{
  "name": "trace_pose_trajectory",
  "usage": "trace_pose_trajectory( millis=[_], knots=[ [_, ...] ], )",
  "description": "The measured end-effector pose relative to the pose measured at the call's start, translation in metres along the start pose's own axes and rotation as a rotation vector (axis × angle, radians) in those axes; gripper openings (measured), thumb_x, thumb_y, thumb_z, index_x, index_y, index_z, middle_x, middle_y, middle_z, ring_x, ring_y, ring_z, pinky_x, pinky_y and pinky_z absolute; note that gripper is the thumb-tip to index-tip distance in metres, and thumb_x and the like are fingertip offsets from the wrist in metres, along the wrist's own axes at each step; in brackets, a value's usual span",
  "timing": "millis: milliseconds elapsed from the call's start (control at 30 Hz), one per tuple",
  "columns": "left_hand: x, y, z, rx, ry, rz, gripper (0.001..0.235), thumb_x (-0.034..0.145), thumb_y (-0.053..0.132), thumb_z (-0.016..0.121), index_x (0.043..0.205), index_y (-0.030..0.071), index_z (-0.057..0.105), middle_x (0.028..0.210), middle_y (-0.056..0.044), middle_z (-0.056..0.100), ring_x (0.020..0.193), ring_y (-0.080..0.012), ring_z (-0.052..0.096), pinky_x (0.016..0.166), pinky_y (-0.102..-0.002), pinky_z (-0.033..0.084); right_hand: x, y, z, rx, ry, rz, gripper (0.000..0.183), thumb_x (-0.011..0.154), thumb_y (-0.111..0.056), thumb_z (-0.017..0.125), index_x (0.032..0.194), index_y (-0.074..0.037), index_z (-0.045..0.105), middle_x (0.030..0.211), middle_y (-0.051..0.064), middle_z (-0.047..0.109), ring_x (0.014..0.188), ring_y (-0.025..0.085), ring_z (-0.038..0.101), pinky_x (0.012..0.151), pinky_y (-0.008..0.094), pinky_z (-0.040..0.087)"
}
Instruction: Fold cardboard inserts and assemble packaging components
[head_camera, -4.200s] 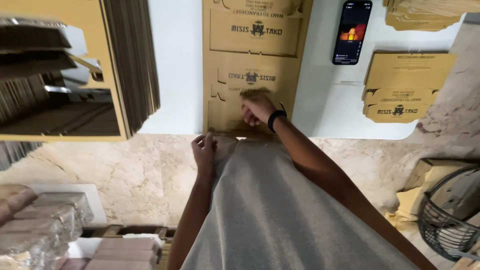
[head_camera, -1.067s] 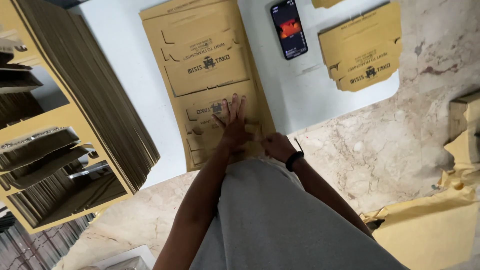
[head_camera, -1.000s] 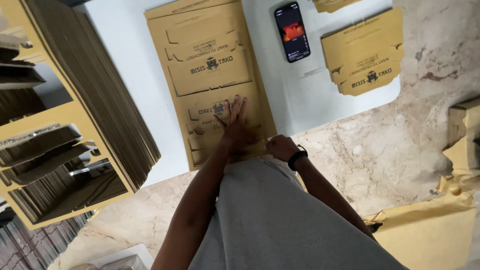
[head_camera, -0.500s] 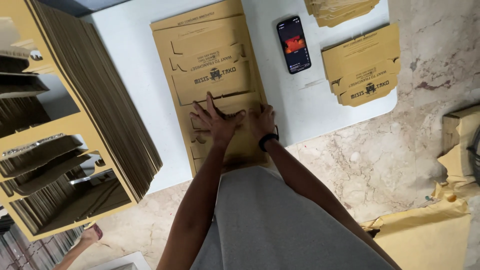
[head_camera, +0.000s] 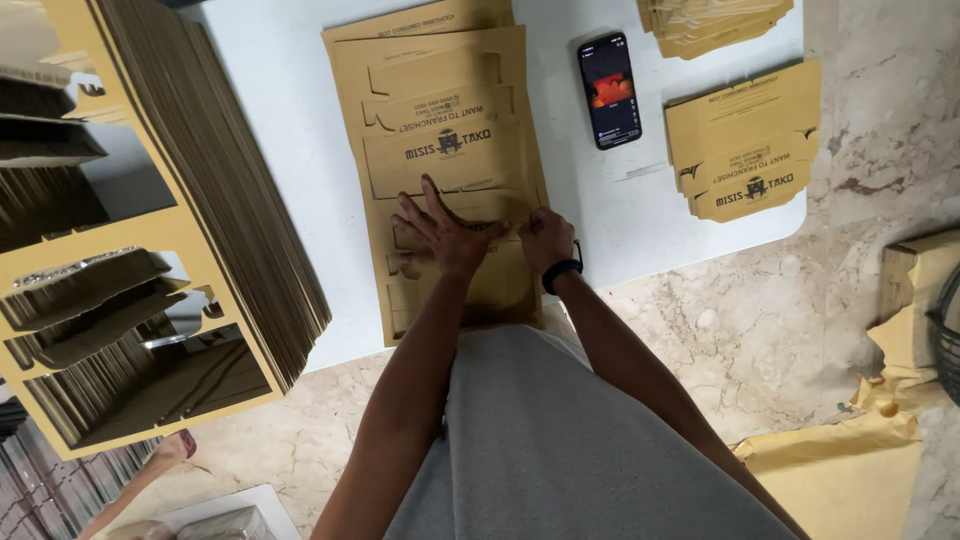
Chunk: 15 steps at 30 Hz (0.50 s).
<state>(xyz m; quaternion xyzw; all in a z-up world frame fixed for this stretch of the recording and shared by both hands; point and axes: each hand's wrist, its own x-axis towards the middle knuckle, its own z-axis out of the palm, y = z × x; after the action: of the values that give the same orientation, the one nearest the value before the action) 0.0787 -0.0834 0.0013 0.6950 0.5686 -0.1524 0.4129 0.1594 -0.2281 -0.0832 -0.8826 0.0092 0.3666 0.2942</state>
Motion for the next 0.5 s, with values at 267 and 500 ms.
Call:
trace_pose_trajectory(
  millis=[267,500],
  knots=[
    [0.006,0.000,0.009,0.064,0.014,-0.045,0.145,0.063,0.071,0.088,0.163,0.040,-0.011,0.170,-0.009,-0.021,0.154,-0.0388,-0.024,0.104,-0.086,-0.006,0.000,-0.003,0.002,-0.047,-0.018,-0.028,0.014,0.090,-0.019,0.064,0.080,-0.010,0.062,0.078,0.012,0.066,0.077,0.029,0.069,0.061,0.042,0.053],
    [0.014,-0.009,0.016,0.049,0.036,-0.033,0.148,0.061,0.074,0.089,0.164,0.040,-0.012,0.170,-0.008,-0.021,0.155,-0.0386,-0.020,0.107,-0.084,-0.001,-0.033,-0.018,-0.004,-0.264,0.014,-0.303,0.024,0.098,-0.020,0.068,0.080,-0.008,0.057,0.076,0.015,0.064,0.077,0.036,0.070,0.061,0.048,0.051]
  ],
)
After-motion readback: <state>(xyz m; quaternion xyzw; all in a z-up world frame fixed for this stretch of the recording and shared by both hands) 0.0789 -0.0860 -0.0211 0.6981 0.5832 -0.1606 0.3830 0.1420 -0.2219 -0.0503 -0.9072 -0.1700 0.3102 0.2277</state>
